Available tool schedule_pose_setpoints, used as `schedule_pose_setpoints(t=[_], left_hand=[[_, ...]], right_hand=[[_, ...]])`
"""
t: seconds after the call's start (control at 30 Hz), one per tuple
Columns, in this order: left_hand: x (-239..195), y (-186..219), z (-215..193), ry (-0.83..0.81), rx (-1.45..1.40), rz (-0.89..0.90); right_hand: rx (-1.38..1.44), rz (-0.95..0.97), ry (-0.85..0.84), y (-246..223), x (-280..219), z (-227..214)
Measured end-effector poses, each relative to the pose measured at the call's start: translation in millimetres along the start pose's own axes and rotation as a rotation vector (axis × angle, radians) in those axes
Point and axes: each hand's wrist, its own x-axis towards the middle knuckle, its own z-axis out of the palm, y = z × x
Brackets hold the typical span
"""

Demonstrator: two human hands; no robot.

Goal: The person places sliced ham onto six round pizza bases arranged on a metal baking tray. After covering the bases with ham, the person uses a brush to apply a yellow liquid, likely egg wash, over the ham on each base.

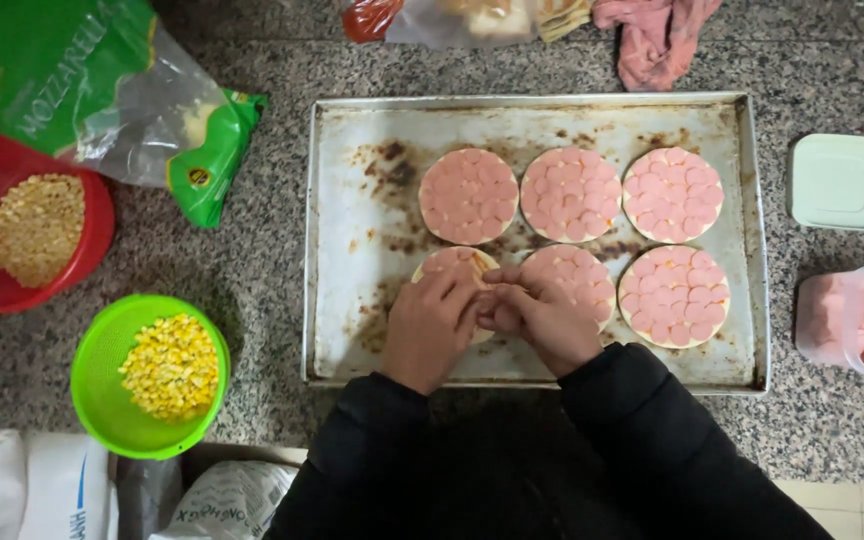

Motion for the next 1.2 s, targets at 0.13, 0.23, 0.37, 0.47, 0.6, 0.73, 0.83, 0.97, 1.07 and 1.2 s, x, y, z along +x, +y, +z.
schedule_pose_setpoints(t=[0.13, 0.23, 0.37, 0.47, 0.6, 0.73, 0.83, 0.97, 1.07, 1.2], left_hand=[[-6, 5, -25, -0.034, -0.105, -0.105], [-9, -3, -43, -0.054, -0.312, -0.330], [-26, -39, -34, 0.029, -0.214, -0.605], [-27, -51, -23, 0.025, -0.148, -0.648], [-14, -48, -11, -0.130, -0.203, -0.572], [-11, -45, 2, -0.171, -0.128, -0.516], [-9, -44, -3, -0.118, -0.040, -0.541], [-13, -51, 6, -0.104, 0.017, -0.573], [-16, -53, 15, -0.077, 0.057, -0.569], [-16, -55, 24, -0.035, 0.108, -0.575]], right_hand=[[0.001, 0.034, -0.044, 5, -4, 1], [0.013, 0.059, -0.062, -6, -15, 10], [0.057, 0.044, -0.029, -19, -26, 11], [0.081, 0.023, -0.004, -14, -25, 7], [0.135, -0.018, -0.041, 6, -10, -5], [0.143, -0.032, -0.064, 7, -10, -8], [0.165, -0.022, -0.064, 7, -12, -9], [0.097, -0.001, -0.067, 2, -17, -3], [0.057, 0.007, -0.050, 12, -10, -10], [0.051, -0.026, -0.022, 28, 4, -25]])
